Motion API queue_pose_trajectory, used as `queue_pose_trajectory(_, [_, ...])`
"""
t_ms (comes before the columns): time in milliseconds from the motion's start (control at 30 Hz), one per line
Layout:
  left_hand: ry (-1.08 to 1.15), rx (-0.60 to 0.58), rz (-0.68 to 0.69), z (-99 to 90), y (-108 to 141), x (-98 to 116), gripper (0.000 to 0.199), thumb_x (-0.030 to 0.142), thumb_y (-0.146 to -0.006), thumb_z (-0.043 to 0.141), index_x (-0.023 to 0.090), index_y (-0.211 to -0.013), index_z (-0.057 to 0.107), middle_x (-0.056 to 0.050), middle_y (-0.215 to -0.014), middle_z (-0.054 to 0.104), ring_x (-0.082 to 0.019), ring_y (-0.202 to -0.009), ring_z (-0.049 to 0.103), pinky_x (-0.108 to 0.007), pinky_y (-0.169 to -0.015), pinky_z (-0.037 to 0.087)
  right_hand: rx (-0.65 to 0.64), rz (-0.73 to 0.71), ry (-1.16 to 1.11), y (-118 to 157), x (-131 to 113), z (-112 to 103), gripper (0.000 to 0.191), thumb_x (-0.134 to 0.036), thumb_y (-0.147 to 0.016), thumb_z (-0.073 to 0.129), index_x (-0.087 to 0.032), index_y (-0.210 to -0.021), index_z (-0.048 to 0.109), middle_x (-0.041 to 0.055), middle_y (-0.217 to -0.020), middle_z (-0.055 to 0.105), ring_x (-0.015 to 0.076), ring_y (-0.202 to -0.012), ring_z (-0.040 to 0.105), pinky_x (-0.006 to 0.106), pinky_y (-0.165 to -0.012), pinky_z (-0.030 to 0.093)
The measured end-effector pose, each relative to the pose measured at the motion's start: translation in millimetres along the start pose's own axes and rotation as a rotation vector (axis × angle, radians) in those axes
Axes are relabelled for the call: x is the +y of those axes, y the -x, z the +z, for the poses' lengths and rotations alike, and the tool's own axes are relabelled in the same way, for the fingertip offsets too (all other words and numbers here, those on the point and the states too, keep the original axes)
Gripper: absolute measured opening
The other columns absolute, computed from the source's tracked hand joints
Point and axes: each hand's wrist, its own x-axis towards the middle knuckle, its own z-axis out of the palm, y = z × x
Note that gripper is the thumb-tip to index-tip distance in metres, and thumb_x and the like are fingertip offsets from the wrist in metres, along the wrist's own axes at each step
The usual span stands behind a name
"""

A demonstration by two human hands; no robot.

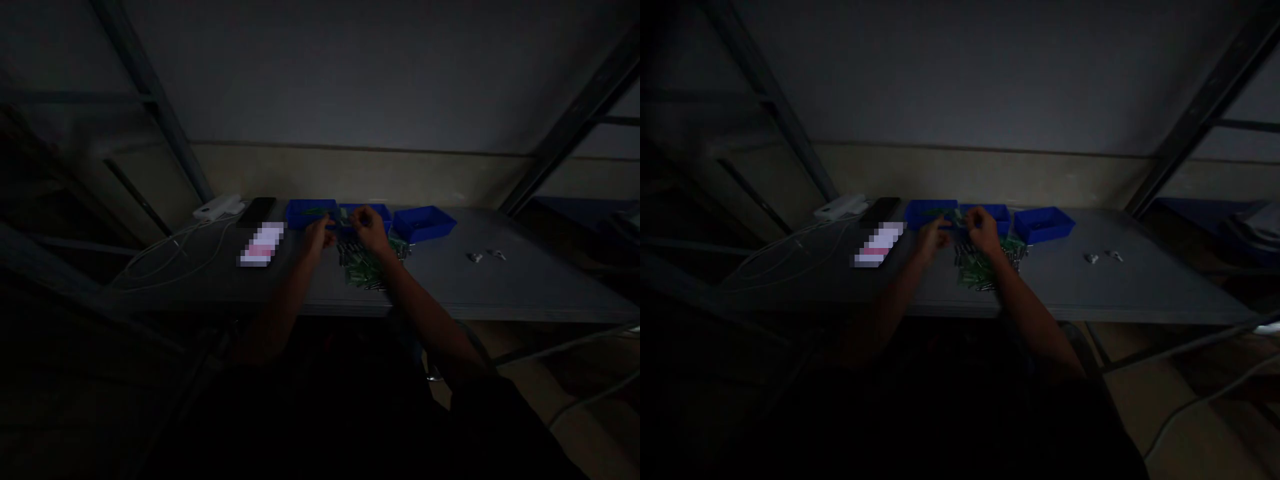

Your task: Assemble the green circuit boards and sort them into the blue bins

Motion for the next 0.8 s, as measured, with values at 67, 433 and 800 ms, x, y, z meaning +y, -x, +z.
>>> queue_pose_trajectory(67, [-0.008,-0.046,-0.073,0.0,-0.1,0.8,0.053,0.064,-0.075,0.042,0.015,-0.077,0.064,-0.003,-0.040,0.052,-0.011,-0.035,0.046,-0.024,-0.039,0.028,0.000,-0.052,0.061,2.0,-0.7,0.9,0.008,-0.027,-0.072,0.050,-0.020,-0.071,0.046,-0.0005,-0.068,0.053,0.0127,-0.066,0.048,0.025,-0.065,0.041])
queue_pose_trajectory(433, [0.161,-0.043,-0.121,-2.7,-5.8,-4.7,0.053,0.063,-0.076,0.042,0.015,-0.091,0.059,-0.007,-0.061,0.065,-0.014,-0.048,0.056,-0.026,-0.049,0.040,-0.091,-0.184,0.169,6.4,1.6,0.0,0.009,-0.022,-0.073,0.050,-0.018,-0.070,0.058,0.0030,-0.073,0.063,0.0155,-0.068,0.055,0.028,-0.068,0.041])
queue_pose_trajectory(800, [0.219,0.014,0.119,0.9,-5.4,-7.7,0.042,0.015,-0.067,0.054,0.014,-0.109,0.055,-0.004,-0.078,0.065,-0.012,-0.065,0.059,-0.024,-0.061,0.044,-0.025,-0.209,0.271,2.0,4.3,-2.1,0.008,-0.014,-0.069,0.056,-0.019,-0.069,0.062,0.0053,-0.086,0.059,0.0185,-0.085,0.054,0.034,-0.083,0.041])
